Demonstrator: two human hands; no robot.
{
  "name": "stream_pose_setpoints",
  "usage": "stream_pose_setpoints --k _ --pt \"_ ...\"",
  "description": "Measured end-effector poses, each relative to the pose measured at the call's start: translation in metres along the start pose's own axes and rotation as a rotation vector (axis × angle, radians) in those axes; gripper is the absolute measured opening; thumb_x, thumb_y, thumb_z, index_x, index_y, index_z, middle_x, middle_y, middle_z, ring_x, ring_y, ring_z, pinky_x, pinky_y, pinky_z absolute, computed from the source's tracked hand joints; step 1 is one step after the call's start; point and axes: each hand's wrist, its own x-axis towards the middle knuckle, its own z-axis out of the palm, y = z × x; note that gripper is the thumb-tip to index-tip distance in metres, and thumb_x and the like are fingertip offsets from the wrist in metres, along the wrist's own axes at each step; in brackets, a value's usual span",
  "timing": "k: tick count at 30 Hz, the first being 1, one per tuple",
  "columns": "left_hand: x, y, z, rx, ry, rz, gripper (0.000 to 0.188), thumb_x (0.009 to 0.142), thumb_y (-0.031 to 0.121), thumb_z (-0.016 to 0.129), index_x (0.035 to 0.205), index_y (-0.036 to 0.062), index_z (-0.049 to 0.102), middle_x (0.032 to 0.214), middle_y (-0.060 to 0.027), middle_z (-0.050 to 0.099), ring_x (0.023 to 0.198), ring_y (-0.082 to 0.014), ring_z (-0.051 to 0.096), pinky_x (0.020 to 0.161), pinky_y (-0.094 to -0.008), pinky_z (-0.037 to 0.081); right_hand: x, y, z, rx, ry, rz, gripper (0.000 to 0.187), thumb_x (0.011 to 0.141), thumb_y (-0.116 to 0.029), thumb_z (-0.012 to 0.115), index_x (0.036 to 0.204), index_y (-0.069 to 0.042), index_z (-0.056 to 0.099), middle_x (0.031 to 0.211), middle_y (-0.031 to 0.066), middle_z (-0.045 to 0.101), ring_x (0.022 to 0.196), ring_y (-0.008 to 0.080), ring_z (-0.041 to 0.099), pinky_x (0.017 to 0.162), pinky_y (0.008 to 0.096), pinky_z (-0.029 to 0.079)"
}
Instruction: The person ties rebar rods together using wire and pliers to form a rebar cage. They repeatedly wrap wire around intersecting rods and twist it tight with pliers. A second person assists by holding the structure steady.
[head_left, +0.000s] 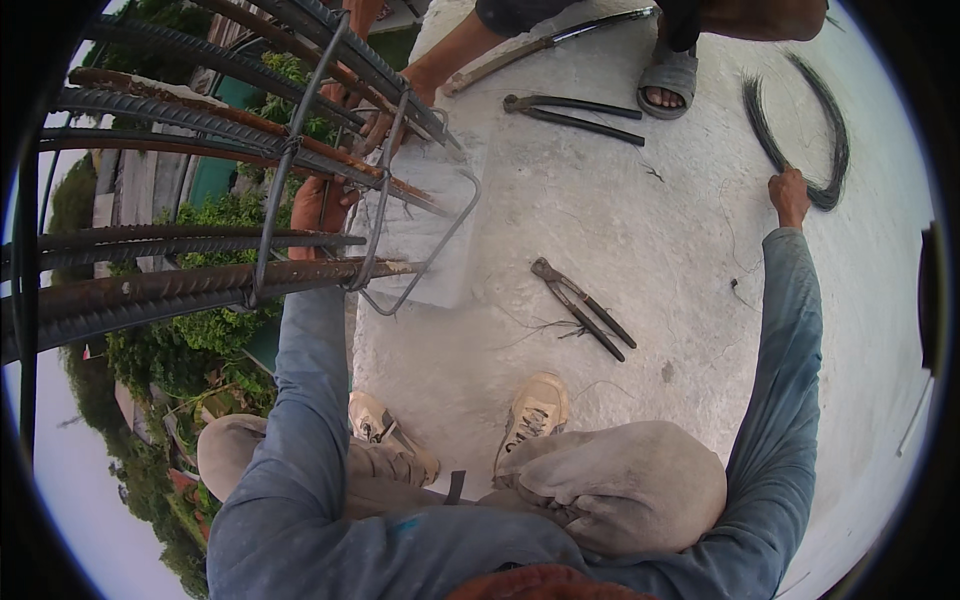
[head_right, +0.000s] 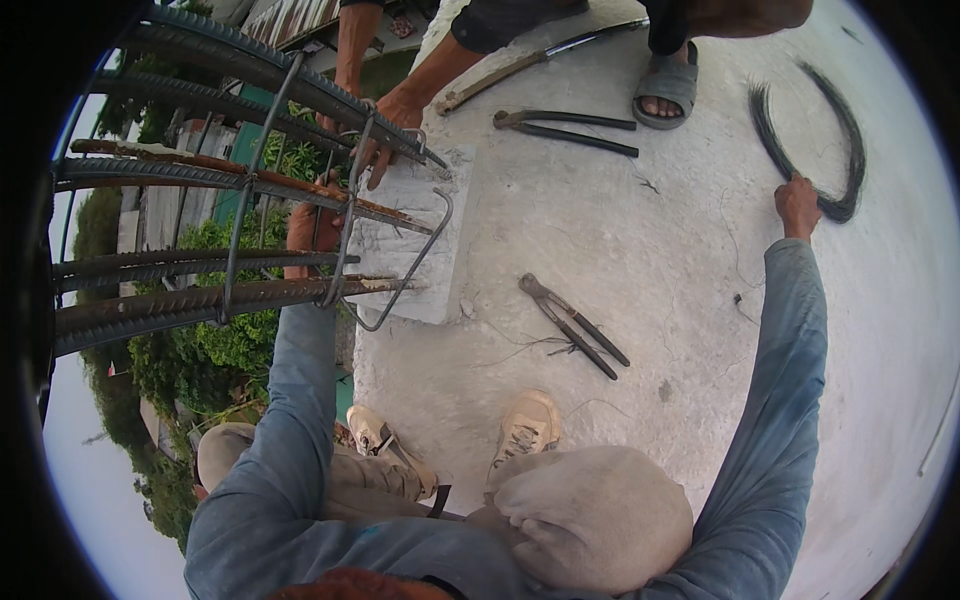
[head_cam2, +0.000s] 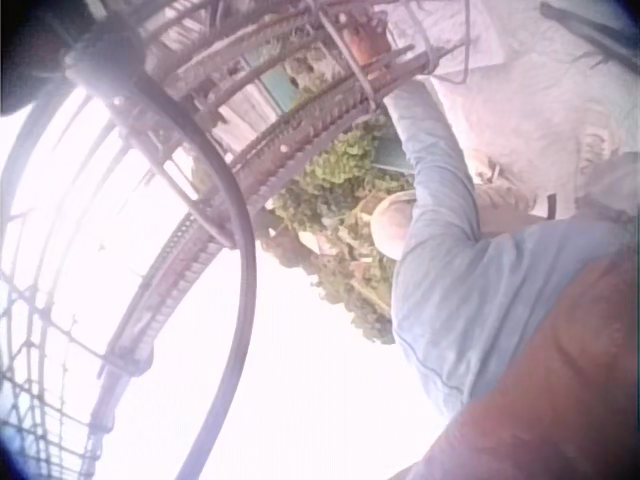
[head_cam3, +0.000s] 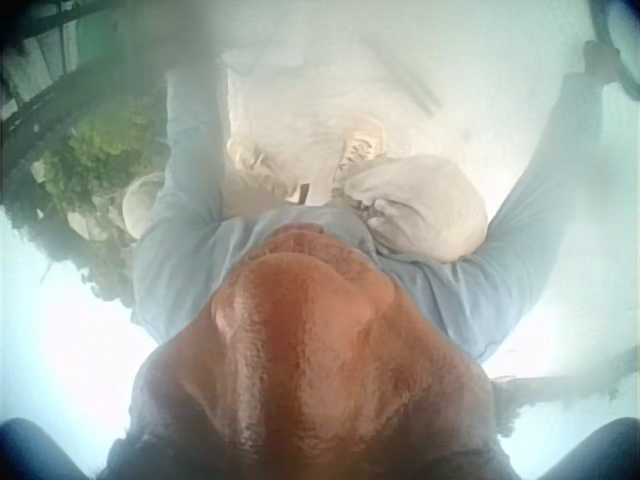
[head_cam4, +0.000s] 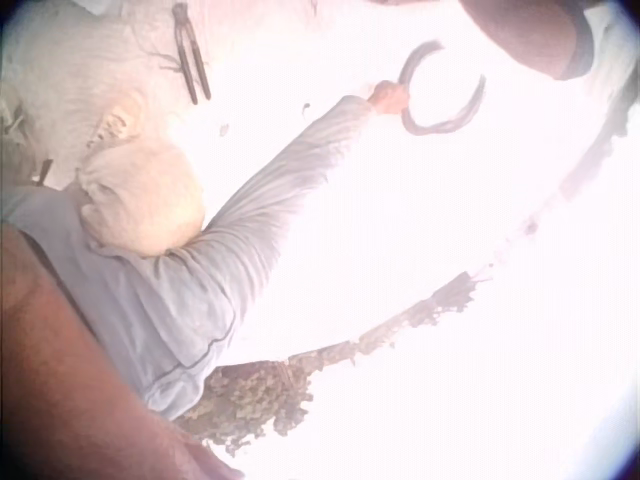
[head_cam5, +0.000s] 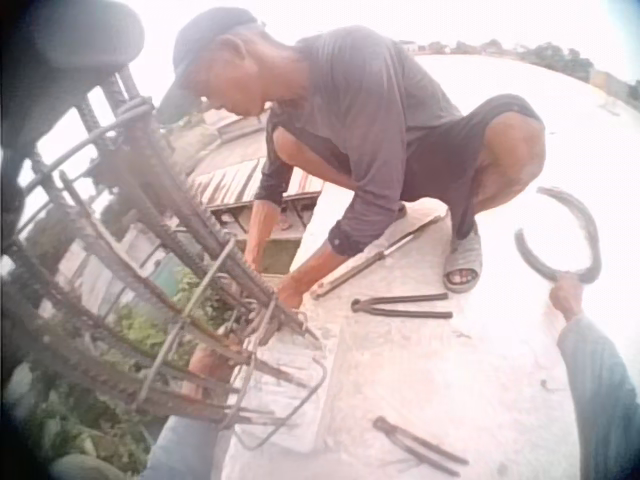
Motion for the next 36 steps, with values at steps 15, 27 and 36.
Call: stream_pose_setpoints --k 15,27,36 --pt "0.000 0.005 -0.003 0.087 -0.121 -0.006 0.041 0.112 0.025 0.052 0.147 0.0033 0.051 0.113 -0.0051 0.068 0.089 -0.0121 0.060 0.064 -0.0273 0.047 -0.063 0.035 -0.045 0.440 0.156 -0.155 0.026 0.097 -0.030 0.071 0.111 -0.008 0.077 0.106 0.0148 0.077 0.100 0.0347 0.072 0.086 0.0415 0.056" --pt "0.000 0.003 0.009 0.145 -0.140 0.000 0.029 0.115 0.031 0.046 0.129 0.0070 0.053 0.090 -0.0007 0.054 0.092 -0.0123 0.051 0.064 -0.0267 0.044 -0.161 0.064 -0.102 0.132 -0.154 -0.263 0.018 0.095 -0.018 0.066 0.105 -0.008 0.077 0.105 0.0136 0.076 0.099 0.0355 0.072 0.085 0.0444 0.057" --pt "-0.001 0.002 0.017 0.159 -0.115 -0.003 0.027 0.115 0.032 0.047 0.124 0.0077 0.055 0.091 -0.0010 0.055 0.090 -0.0112 0.052 0.063 -0.0252 0.045 -0.203 0.089 -0.107 0.790 -0.594 -0.087 0.027 0.093 -0.025 0.070 0.104 -0.002 0.078 0.087 0.0066 0.074 0.074 0.0160 0.061 0.072 0.0335 0.051"
